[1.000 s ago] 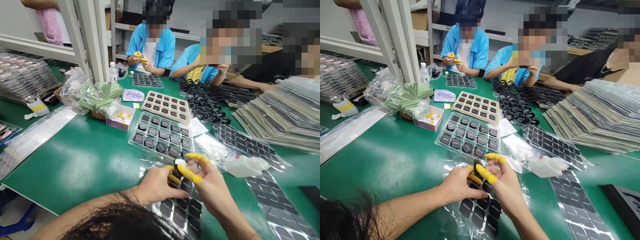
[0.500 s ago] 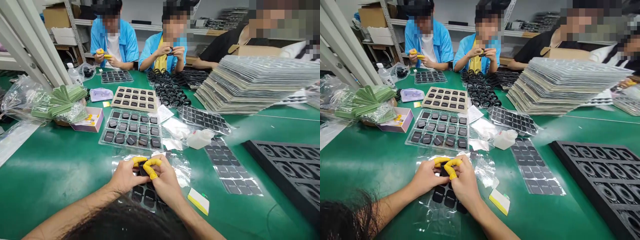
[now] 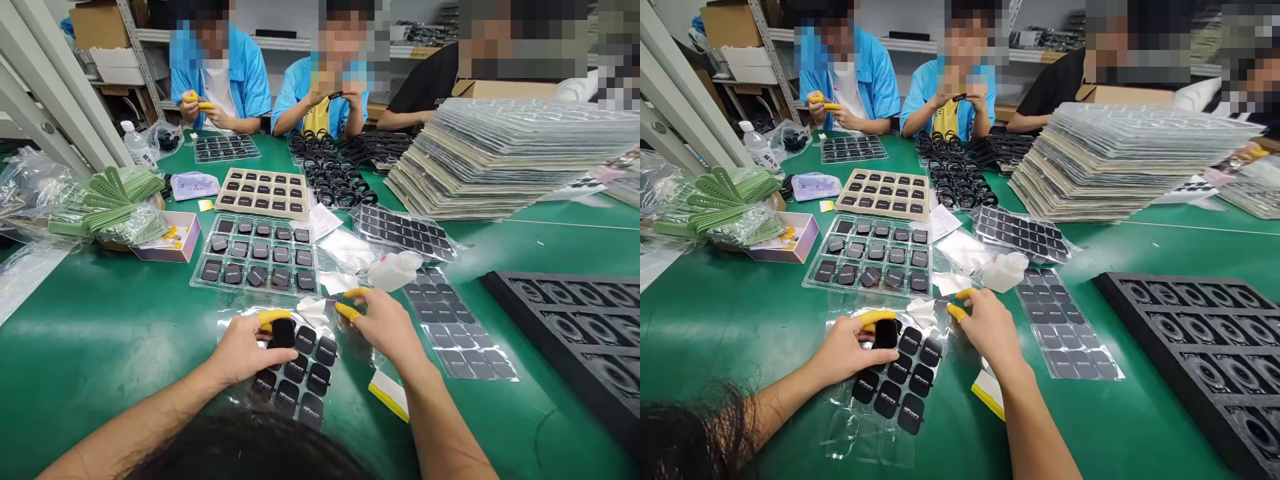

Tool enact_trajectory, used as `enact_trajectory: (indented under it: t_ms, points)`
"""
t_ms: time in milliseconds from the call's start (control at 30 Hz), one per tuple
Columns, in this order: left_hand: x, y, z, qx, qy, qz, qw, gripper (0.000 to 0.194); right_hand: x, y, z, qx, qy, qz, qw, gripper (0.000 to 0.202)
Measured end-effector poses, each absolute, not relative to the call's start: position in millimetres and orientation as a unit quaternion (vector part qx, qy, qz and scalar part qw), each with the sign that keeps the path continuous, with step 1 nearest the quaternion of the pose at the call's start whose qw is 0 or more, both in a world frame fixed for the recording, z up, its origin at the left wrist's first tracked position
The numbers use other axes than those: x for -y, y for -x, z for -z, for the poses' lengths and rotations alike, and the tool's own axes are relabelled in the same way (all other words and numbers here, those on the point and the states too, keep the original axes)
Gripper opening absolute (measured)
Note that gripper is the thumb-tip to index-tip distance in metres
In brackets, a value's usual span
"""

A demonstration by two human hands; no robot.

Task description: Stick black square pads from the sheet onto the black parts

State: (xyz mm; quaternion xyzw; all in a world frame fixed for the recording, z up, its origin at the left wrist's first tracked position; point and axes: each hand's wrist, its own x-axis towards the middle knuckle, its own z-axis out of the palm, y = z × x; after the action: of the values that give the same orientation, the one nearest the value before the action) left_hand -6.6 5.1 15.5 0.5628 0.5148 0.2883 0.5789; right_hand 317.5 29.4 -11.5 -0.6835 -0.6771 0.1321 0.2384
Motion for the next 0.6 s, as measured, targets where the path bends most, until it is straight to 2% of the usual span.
enact_trajectory:
  t_ms: [100,267,433,533,600]
  points:
    - [-4.5,7.6,-15.4,-0.5,-0.585,-0.282,0.574,0.052,-26.6,-302.4,14.6,0.735,0.608,-0.116,0.275,0.021]
    - [-4.1,9.1,-9.1,-0.501,-0.608,-0.268,0.555,0.054,-27.1,-278.7,15.7,0.802,0.517,-0.137,0.268,0.017]
    - [-4.1,8.8,-4.0,-0.495,-0.613,-0.269,0.554,0.06,-14.9,-260.0,2.6,0.814,0.416,-0.183,0.362,0.009]
    - [-5.0,8.3,-2.0,-0.491,-0.636,-0.258,0.537,0.052,-5.6,-235.8,1.2,0.845,0.341,-0.173,0.373,0.022]
    - [-5.7,8.0,-0.1,-0.495,-0.629,-0.261,0.54,0.05,-3.0,-225.4,3.5,0.85,0.342,-0.134,0.378,0.026]
